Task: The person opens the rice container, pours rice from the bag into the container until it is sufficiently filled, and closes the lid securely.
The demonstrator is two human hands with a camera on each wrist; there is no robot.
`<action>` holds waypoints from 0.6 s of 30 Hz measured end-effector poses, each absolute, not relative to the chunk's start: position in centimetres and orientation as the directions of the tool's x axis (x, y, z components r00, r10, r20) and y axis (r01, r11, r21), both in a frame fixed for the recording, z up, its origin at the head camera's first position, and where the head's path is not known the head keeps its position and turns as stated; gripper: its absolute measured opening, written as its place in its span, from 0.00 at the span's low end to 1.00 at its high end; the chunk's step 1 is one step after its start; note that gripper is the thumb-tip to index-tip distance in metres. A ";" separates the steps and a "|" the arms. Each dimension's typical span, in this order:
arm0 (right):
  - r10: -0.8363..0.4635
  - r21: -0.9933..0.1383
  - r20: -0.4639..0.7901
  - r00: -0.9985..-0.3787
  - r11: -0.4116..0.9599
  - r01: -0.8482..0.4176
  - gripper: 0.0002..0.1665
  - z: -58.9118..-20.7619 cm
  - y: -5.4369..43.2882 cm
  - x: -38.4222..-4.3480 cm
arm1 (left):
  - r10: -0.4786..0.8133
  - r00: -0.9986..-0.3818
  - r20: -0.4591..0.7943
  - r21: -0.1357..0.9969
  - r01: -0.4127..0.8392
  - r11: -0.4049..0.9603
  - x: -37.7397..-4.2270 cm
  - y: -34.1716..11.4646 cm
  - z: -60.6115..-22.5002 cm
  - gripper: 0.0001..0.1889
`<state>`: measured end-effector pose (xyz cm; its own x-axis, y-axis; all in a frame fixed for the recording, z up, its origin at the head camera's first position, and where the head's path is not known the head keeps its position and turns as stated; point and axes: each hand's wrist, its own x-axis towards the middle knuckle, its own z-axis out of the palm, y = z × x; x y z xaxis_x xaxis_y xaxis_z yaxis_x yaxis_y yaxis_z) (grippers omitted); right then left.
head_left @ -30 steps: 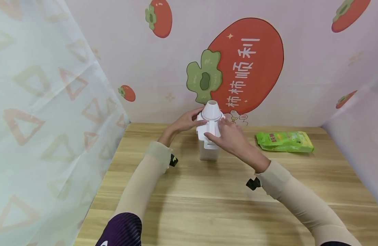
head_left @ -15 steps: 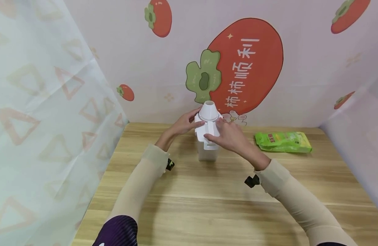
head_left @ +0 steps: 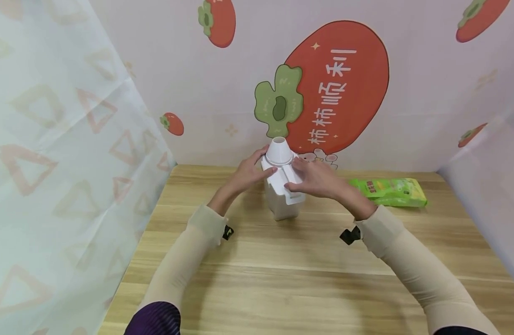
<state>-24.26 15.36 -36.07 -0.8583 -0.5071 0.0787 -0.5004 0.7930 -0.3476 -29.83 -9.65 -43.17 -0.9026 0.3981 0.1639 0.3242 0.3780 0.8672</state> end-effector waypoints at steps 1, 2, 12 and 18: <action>-0.524 -0.352 0.082 -0.848 0.781 -0.516 0.48 -36.1 15.6 -24.5 | 0.391 -0.904 0.171 0.863 0.329 0.383 -29.7 -9.6 -43.2 0.45; -0.538 -0.356 0.084 -0.839 0.770 -0.530 0.47 -36.0 15.8 -24.7 | 0.385 -0.905 0.179 0.858 0.335 0.390 -29.6 -9.6 -43.2 0.45; -0.601 -0.412 0.022 -0.799 0.722 -0.555 0.49 -36.0 18.4 -26.6 | 0.336 -0.917 0.213 0.783 0.366 0.503 -28.0 -9.3 -42.9 0.48; -0.694 -0.441 0.041 -0.719 0.633 -0.636 0.46 -36.0 19.8 -28.1 | 0.292 -0.919 0.265 0.722 0.390 0.571 -27.0 -9.0 -42.8 0.48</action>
